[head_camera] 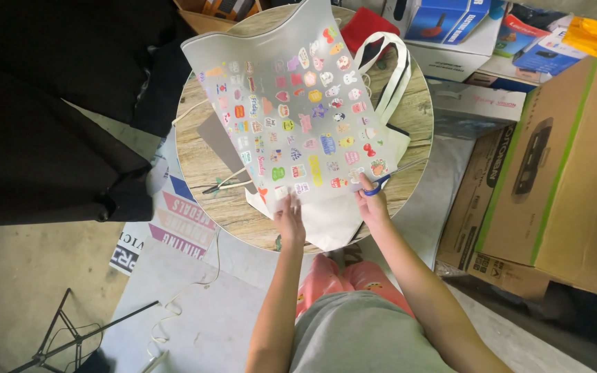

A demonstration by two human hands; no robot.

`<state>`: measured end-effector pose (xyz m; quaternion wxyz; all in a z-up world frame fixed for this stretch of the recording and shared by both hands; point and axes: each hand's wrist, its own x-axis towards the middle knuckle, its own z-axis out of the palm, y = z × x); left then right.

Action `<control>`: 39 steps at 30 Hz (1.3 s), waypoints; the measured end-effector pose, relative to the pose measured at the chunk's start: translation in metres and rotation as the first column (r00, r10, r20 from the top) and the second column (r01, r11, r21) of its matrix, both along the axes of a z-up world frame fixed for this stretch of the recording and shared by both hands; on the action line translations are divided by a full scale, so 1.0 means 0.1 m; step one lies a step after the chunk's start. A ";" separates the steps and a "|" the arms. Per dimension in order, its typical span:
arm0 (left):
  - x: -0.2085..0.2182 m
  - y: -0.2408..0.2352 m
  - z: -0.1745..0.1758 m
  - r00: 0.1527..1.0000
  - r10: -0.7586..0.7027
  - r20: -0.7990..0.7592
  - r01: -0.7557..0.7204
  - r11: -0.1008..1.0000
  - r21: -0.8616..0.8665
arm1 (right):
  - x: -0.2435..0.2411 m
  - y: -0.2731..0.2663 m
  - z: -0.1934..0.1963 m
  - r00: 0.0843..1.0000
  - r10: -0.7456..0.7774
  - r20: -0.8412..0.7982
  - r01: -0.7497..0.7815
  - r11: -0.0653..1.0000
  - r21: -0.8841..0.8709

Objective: The person adjusts a camera stand and wraps a cable around it. They then retrieve a sheet of stickers and a pair of scissors, cut out several individual stickers, and place them into a gold tray.

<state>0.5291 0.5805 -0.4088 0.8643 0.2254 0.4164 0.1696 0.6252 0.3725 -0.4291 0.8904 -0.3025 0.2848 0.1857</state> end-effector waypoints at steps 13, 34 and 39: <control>0.01 -0.08 0.09 0.991 0.125 0.045 -0.132 0.951 0.280 | -0.24 -0.28 -0.17 0.999 0.036 -0.042 -0.042 0.985 -0.168; 0.09 -0.96 -0.52 0.931 -0.359 -0.060 0.360 0.933 0.002 | -0.48 -0.59 0.27 0.857 0.515 0.030 -0.443 0.765 -0.467; 0.06 -0.99 -0.53 0.937 -0.337 -0.096 0.340 0.940 0.014 | -0.48 -0.64 0.22 0.863 0.502 0.050 -0.426 0.778 -0.461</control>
